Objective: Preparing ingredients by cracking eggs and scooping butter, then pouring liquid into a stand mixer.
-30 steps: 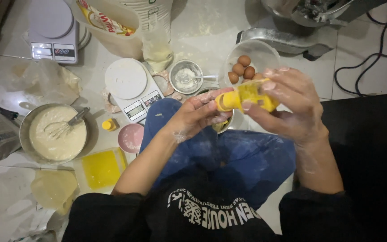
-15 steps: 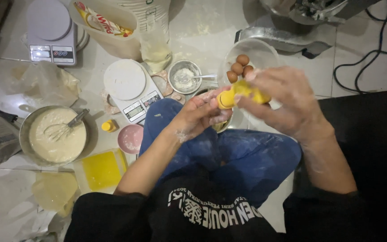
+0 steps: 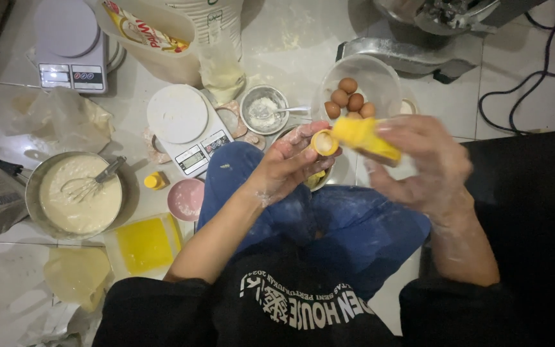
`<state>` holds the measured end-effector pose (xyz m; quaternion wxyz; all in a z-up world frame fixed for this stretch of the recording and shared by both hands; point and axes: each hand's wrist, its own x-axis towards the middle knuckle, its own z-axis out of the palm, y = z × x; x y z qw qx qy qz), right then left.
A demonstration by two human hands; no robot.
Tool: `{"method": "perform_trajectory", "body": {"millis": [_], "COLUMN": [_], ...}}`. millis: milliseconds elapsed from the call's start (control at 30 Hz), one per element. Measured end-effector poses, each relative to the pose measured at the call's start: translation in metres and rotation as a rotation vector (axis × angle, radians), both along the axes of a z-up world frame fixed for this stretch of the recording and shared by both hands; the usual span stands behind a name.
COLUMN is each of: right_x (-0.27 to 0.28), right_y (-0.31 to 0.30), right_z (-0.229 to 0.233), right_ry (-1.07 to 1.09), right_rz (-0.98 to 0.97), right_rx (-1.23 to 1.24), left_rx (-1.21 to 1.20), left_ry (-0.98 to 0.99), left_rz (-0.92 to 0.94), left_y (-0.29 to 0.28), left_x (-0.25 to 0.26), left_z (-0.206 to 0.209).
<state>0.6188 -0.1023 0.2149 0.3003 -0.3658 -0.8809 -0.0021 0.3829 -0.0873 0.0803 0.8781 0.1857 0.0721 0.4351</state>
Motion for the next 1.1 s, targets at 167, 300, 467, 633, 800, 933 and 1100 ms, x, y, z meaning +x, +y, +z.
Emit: {"method": "perform_trajectory", "body": {"millis": [167,300,467,633,800,933,1100], "right_x": [0.006,0.014,0.003,0.052,0.073,0.09,0.125], "right_y": [0.004,-0.003,-0.008,-0.025,-0.034,-0.006,0.083], "right_z": [-0.031,-0.029,-0.051,-0.132,-0.171,-0.155,-0.076], "right_ry": [0.115,0.143,0.14,0.895,1.309,1.433,1.216], "right_rz": [-0.012,-0.11,-0.166,-0.295,-0.472,-0.641,-0.712], "right_rx": [0.107,0.18,-0.078,-0.42,-0.588,-0.495,-0.183], "left_rx": [-0.021,-0.055,-0.089,-0.172,-0.134,0.19,0.966], "left_ry": [0.039,0.063,0.07,0.287,0.408,0.678,1.116], "left_rz": [0.094,0.104,0.075,0.127,0.221,0.489,1.053], "left_y": [-0.001,0.0,0.004,0.033,0.14,0.263,0.359], "left_x": [0.012,0.015,0.027,0.037,0.077,0.136,0.215], "left_z": [-0.008,-0.009,-0.025,-0.04,-0.057,-0.026,0.048]}}
